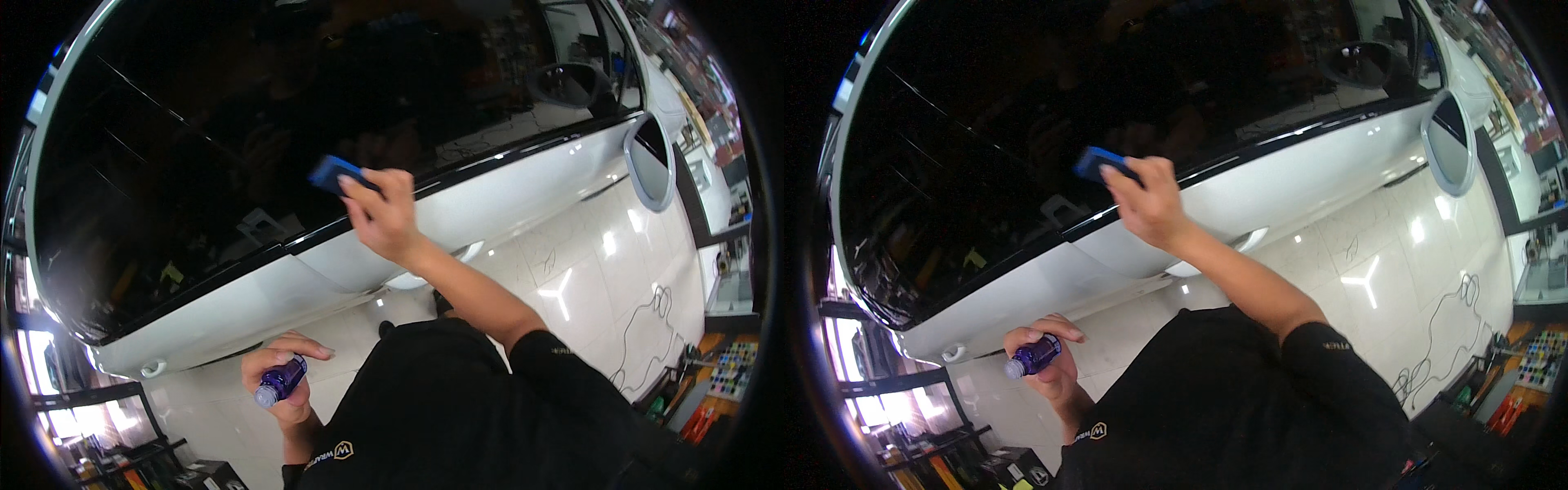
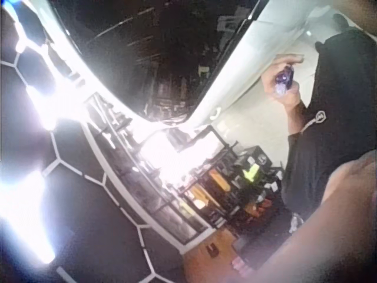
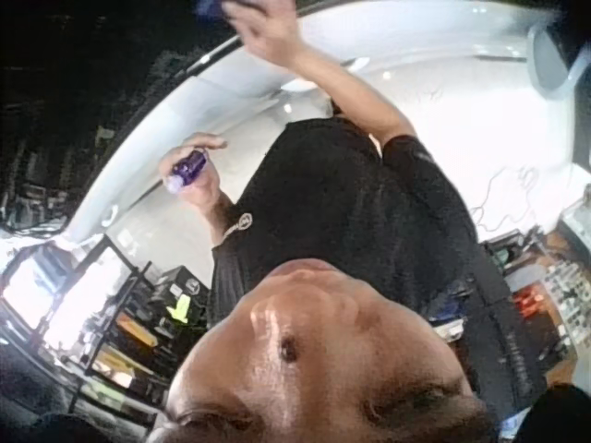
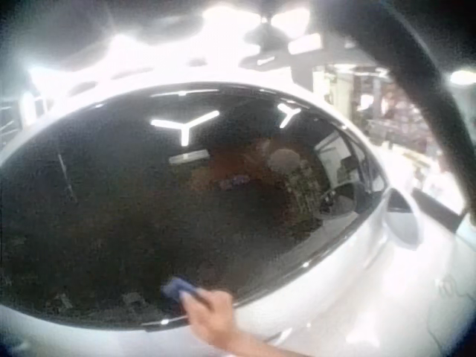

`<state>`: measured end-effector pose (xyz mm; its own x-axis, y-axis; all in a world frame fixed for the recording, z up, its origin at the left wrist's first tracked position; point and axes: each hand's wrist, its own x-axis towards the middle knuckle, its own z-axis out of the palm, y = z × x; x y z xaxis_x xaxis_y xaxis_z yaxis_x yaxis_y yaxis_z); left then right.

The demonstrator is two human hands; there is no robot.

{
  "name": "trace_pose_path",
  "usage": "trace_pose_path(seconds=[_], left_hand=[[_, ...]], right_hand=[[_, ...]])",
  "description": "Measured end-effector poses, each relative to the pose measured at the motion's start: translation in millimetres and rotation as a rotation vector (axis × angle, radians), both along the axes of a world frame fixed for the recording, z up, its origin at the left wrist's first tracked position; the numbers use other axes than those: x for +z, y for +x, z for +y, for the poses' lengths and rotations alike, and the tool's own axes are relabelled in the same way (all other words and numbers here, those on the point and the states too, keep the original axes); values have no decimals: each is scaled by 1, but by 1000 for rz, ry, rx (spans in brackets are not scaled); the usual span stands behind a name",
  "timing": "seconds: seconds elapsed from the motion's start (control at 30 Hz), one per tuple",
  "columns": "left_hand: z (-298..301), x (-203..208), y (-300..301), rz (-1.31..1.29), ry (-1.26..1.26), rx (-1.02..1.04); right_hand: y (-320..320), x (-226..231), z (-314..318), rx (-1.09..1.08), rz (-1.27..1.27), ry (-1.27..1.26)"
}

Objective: The person cleans the windows of a white car using a blue squeegee and a spray bottle. They wipe the rear window, side windows, and front windshield, moving around the vehicle to reach each surface.

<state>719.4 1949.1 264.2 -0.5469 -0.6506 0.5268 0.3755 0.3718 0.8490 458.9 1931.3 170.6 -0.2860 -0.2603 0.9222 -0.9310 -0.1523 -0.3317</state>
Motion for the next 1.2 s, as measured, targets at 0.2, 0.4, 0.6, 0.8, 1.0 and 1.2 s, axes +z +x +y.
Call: trace_pose_path(seconds=[0.2, 0.4, 0.6, 0.8, 1.0, 1.2], left_hand=[[-7, -11, 20, 99, 30, 50], [-8, -18, 26, 44, 48, 117], [-4, -5, -7, 2, 45, 58], [7, 0, -49, -19, 77, -92], [0, 6, -95, -32, -14, -213], [18, 7, -113, -17, -15, -159]], right_hand=[[22, 135, -81, 40, 8, -141], [-42, 66, -12, -95, 128, -36], [-273, 36, 123, -730, -405, -369], [-118, 99, 27, -487, -78, -171], [-79, 142, -28, -257, 231, -122], [-323, 80, 123, -892, -182, -388]])
